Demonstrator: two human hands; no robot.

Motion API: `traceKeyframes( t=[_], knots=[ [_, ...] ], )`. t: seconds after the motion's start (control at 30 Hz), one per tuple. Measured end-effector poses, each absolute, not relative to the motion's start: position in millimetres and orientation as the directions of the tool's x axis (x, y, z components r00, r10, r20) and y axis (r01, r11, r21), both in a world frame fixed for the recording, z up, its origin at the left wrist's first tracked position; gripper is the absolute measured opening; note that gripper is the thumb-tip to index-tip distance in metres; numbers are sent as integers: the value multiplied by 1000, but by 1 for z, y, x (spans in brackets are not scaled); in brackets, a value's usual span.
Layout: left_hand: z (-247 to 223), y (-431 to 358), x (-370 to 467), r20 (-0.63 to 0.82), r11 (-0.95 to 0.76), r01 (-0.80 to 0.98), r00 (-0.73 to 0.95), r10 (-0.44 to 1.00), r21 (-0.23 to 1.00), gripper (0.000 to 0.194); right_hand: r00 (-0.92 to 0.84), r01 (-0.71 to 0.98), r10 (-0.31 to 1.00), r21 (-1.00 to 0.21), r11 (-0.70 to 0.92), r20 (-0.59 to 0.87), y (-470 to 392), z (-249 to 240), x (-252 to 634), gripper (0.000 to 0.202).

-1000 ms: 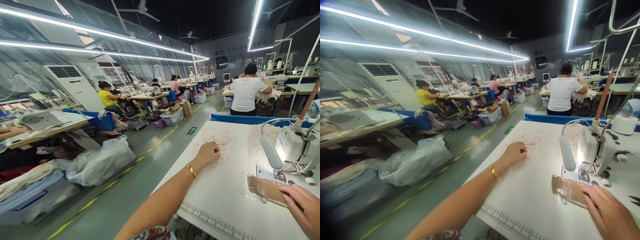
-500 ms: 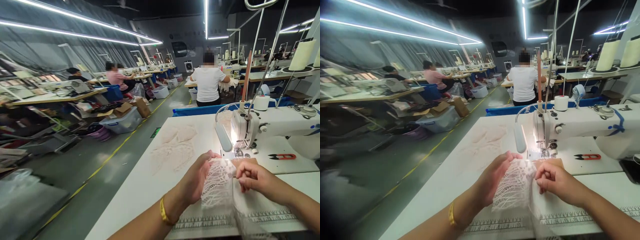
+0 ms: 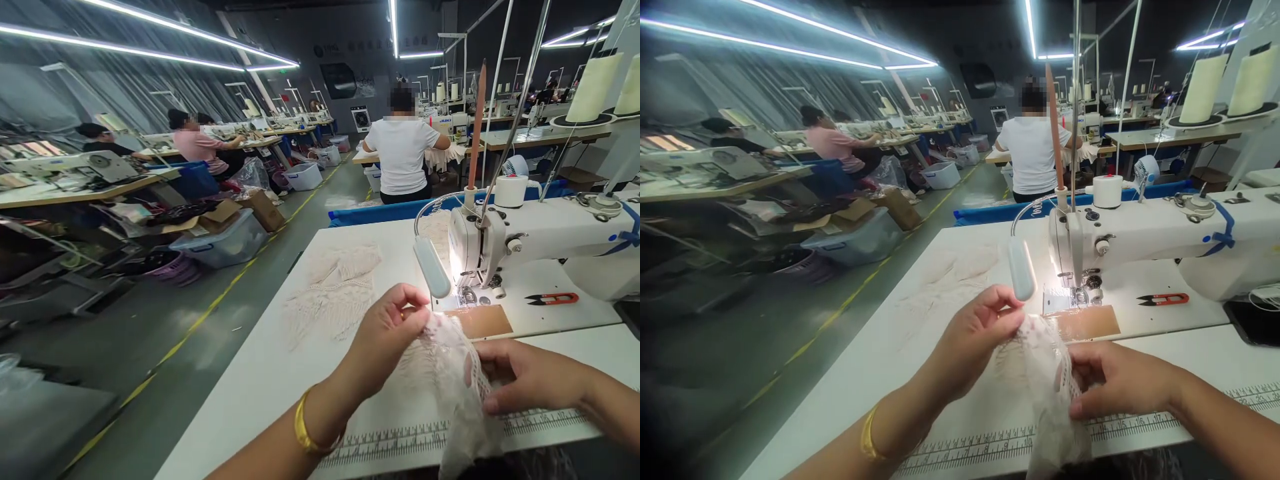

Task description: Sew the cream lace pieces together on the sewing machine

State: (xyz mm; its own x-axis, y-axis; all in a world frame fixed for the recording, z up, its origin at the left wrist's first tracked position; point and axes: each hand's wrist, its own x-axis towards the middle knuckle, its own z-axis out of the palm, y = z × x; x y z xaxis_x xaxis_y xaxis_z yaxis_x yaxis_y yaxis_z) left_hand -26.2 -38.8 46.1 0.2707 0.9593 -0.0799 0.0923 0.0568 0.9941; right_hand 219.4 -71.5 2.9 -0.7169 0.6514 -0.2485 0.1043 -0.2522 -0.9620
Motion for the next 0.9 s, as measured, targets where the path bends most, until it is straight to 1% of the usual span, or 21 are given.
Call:
traceKeyframes(
  t=[0.07,0.1,0.17,0.2,0.23,0.3,0.33,0.37,0.4,0.43,0.47,0.5,0.53,0.6,0.63,0.7,0.8,0.83,0.9],
  knots=[
    [35,-31,-33,-76,50,185,139,987,981,17,-590,213,753,-956,-201,-290,-65,3,231,28],
    [28,-28,-36,-85,54,259,109,990,964,16,-487,288,829,-947,-145,-275,-61,3,235,24],
    [14,-23,-40,-69,8,438,122,990,899,13,-273,471,948,-882,-14,-161,-55,2,240,21],
    [8,-21,-41,-27,-63,529,160,987,846,12,-217,552,972,-833,44,-92,-54,0,239,22],
    [3,-20,-43,42,-162,612,206,978,774,13,-208,613,978,-783,104,-33,-55,-2,237,22],
    [-2,-20,-44,231,-389,720,314,921,574,21,-305,671,951,-698,252,51,-62,-8,228,19],
    [-3,-21,-44,311,-500,732,394,865,463,26,-371,678,925,-656,330,82,-67,-11,223,18],
    [-4,-22,-44,349,-606,709,499,793,362,29,-423,684,899,-612,398,112,-70,-14,219,16],
    [-3,-24,-42,341,-698,656,610,715,288,31,-459,690,879,-569,447,133,-72,-17,217,12],
    [-2,-27,-40,297,-768,591,709,640,244,32,-480,699,866,-535,474,139,-71,-18,216,8],
    [0,-29,-36,234,-811,540,778,583,224,31,-485,715,865,-511,477,129,-67,-17,217,9],
    [2,-31,-32,171,-822,528,808,564,214,28,-471,739,875,-492,461,113,-61,-16,220,15],
    [4,-33,-27,116,-805,557,803,584,203,23,-443,767,891,-472,435,101,-53,-14,225,19],
    [9,-34,-17,35,-719,674,725,688,172,11,-334,835,937,-428,346,105,-40,-8,236,22],
    [11,-33,-12,1,-672,723,681,733,160,9,-287,855,952,-419,305,108,-36,-5,241,21],
    [13,-28,-6,-48,-601,782,615,787,164,17,-262,851,962,-451,270,83,-36,-3,247,16],
    [11,-21,-1,-47,-551,802,575,817,229,25,-336,799,941,-519,303,31,-46,-7,249,14],
    [10,-19,0,-36,-545,801,570,821,249,25,-349,792,937,-523,313,32,-48,-9,249,14],
    [9,-19,3,5,-551,793,570,822,258,23,-317,809,947,-504,303,59,-46,-12,250,22]
  ],
)
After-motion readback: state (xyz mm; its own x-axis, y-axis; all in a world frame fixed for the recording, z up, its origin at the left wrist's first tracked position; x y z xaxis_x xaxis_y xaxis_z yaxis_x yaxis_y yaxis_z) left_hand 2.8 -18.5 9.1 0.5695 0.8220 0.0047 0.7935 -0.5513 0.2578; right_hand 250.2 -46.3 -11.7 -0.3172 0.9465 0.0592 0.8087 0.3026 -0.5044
